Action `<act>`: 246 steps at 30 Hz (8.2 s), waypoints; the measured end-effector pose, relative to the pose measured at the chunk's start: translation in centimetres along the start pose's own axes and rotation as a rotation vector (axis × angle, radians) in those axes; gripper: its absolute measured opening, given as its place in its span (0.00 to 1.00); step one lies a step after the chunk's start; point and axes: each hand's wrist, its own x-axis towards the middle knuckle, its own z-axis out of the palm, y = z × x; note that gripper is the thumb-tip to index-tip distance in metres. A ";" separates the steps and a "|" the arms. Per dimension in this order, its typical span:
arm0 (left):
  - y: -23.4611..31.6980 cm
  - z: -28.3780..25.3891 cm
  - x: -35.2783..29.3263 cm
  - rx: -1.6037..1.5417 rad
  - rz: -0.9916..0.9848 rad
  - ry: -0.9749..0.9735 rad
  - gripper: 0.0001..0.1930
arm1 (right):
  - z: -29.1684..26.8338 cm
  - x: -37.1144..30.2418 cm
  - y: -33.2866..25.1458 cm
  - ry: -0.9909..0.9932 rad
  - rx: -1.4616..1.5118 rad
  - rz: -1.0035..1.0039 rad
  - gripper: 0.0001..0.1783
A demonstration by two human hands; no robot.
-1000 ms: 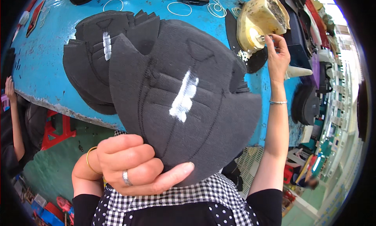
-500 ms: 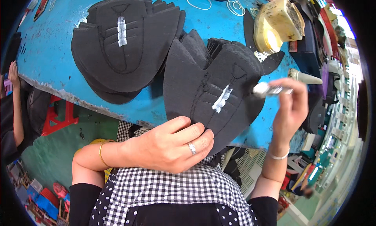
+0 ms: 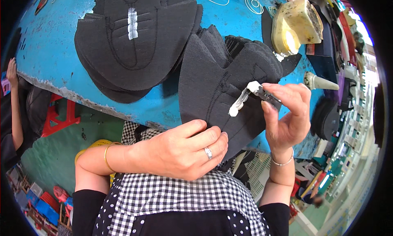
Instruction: Applying adhesive to shoe components and trimming threads in a shoe factory workshop.
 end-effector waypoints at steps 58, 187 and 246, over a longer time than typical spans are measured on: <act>-2.9 -5.6 -0.5 -0.101 -0.223 -0.042 0.24 | 0.1 -3.1 0.2 -0.032 0.331 0.160 0.14; -1.4 -1.3 0.1 -0.023 -0.095 -0.148 0.16 | 1.2 -2.3 -1.6 -0.127 0.015 0.015 0.18; -2.4 -0.4 0.0 0.066 -0.069 -0.224 0.16 | -2.1 0.6 17.0 0.167 -0.256 0.388 0.10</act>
